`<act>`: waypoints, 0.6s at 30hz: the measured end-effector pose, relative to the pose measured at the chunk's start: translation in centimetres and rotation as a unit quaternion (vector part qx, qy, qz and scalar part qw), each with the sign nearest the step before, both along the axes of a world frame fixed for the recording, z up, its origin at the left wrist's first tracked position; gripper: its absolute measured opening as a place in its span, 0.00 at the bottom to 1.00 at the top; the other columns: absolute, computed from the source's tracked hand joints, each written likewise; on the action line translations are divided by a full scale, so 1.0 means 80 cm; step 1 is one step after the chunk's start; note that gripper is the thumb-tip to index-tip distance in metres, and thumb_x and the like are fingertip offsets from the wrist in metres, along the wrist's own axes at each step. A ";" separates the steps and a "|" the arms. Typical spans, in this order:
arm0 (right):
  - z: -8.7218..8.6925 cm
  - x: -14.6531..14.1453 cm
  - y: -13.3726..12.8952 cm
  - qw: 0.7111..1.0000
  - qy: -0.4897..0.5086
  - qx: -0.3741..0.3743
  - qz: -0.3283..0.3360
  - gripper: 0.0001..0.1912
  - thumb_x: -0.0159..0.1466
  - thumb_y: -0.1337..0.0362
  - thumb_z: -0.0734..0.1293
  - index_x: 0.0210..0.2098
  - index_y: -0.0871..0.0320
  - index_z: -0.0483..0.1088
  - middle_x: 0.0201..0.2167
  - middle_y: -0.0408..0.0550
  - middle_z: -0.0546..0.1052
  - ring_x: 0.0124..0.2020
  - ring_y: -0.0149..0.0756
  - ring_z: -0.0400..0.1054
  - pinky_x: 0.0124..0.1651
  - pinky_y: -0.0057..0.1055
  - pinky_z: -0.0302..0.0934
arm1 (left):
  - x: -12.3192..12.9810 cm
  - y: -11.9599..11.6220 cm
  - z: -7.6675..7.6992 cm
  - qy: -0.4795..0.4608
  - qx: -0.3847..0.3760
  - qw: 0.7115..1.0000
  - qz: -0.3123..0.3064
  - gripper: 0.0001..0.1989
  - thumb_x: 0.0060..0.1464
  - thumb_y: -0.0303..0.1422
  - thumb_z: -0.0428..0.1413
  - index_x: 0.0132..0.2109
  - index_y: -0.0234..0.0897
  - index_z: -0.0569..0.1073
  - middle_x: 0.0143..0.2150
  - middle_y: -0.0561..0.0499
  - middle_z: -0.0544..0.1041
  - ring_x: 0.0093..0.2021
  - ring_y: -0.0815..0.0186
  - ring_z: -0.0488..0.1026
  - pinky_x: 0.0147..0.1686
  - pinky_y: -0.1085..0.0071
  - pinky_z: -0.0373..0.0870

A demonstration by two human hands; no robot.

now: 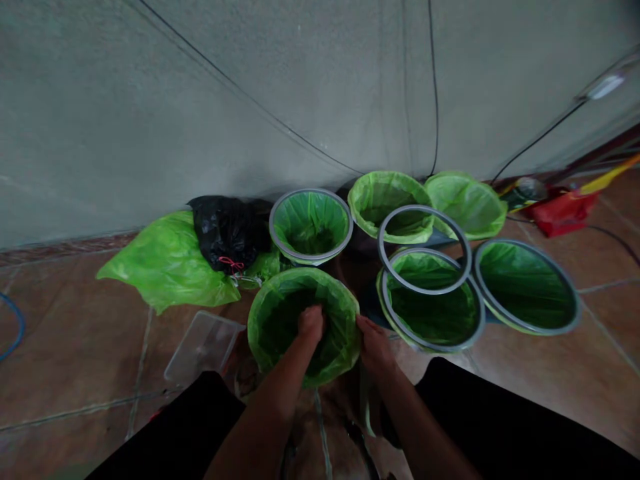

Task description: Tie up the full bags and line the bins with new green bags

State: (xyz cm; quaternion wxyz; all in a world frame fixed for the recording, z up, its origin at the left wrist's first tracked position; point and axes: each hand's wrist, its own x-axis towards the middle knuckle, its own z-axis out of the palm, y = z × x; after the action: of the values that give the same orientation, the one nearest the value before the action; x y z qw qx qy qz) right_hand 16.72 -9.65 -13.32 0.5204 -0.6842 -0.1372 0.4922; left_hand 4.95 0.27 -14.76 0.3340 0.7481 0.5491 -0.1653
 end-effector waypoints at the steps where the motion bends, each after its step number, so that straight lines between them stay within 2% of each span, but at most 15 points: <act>1: 0.000 0.001 -0.001 1.000 0.005 -0.024 -0.003 0.19 0.57 0.49 0.65 0.35 0.59 0.74 0.34 0.53 0.81 0.35 0.45 0.76 0.38 0.39 0.71 | 0.001 0.001 0.001 0.001 -0.004 1.000 0.001 0.17 0.64 0.28 0.42 0.48 0.34 0.75 0.49 0.41 0.78 0.50 0.61 0.75 0.49 0.69 0.68; 3: 0.003 0.004 -0.002 0.997 -0.016 -0.079 -0.006 0.18 0.56 0.52 0.64 0.35 0.60 0.74 0.34 0.56 0.81 0.35 0.47 0.75 0.38 0.40 0.70 | 0.000 0.003 0.008 0.004 -0.009 1.000 0.006 0.17 0.63 0.26 0.43 0.48 0.32 0.75 0.49 0.40 0.78 0.49 0.60 0.75 0.48 0.68 0.69; 6: 0.019 0.012 0.000 0.981 -0.152 -0.115 -0.016 0.18 0.57 0.55 0.64 0.39 0.61 0.73 0.39 0.59 0.79 0.41 0.49 0.73 0.45 0.43 0.67 | -0.010 0.009 0.027 0.013 -0.007 1.000 0.020 0.16 0.60 0.24 0.46 0.52 0.30 0.72 0.49 0.38 0.78 0.49 0.59 0.76 0.48 0.67 0.70; 10: 0.043 0.013 0.020 0.919 -0.393 -0.029 0.012 0.20 0.63 0.57 0.58 0.46 0.62 0.72 0.45 0.59 0.76 0.49 0.46 0.69 0.55 0.43 0.61 | -0.025 0.010 0.071 0.019 0.023 0.998 0.047 0.18 0.60 0.29 0.47 0.56 0.30 0.68 0.53 0.37 0.75 0.53 0.58 0.74 0.52 0.66 0.68; 12: 0.048 0.011 0.036 0.903 -0.426 0.027 0.059 0.21 0.65 0.58 0.56 0.48 0.63 0.71 0.48 0.59 0.76 0.51 0.45 0.68 0.57 0.42 0.60 | -0.026 -0.005 0.096 0.004 0.036 0.998 0.053 0.19 0.62 0.30 0.45 0.58 0.33 0.67 0.55 0.40 0.74 0.56 0.60 0.72 0.56 0.68 0.65; 14: 0.045 0.008 0.052 0.896 -0.426 0.047 0.117 0.22 0.66 0.59 0.56 0.52 0.64 0.69 0.52 0.59 0.74 0.55 0.44 0.67 0.59 0.40 0.58 | -0.022 -0.030 0.118 -0.024 0.014 0.998 0.050 0.21 0.61 0.29 0.45 0.59 0.34 0.66 0.56 0.41 0.74 0.56 0.60 0.71 0.57 0.67 0.64; 16: 0.037 0.006 0.066 0.893 -0.411 0.024 0.180 0.22 0.67 0.62 0.55 0.56 0.64 0.66 0.56 0.59 0.72 0.58 0.43 0.65 0.61 0.40 0.57 | -0.016 -0.062 0.130 -0.043 -0.018 0.999 0.019 0.24 0.58 0.29 0.48 0.62 0.33 0.63 0.59 0.38 0.71 0.57 0.56 0.70 0.57 0.65 0.64; 18: 0.028 0.005 0.074 0.888 -0.395 -0.013 0.236 0.23 0.67 0.64 0.54 0.60 0.64 0.62 0.57 0.58 0.71 0.57 0.42 0.66 0.60 0.38 0.57 | -0.009 -0.092 0.131 -0.057 -0.044 0.997 -0.009 0.29 0.55 0.30 0.50 0.64 0.34 0.60 0.59 0.37 0.70 0.58 0.52 0.69 0.57 0.59 0.65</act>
State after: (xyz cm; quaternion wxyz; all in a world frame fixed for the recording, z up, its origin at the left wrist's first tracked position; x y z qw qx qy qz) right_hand 17.10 -3.75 -11.08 0.2826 -0.7763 -0.4821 0.2917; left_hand 4.20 -7.08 -4.32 0.3956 0.7458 0.5147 -0.1492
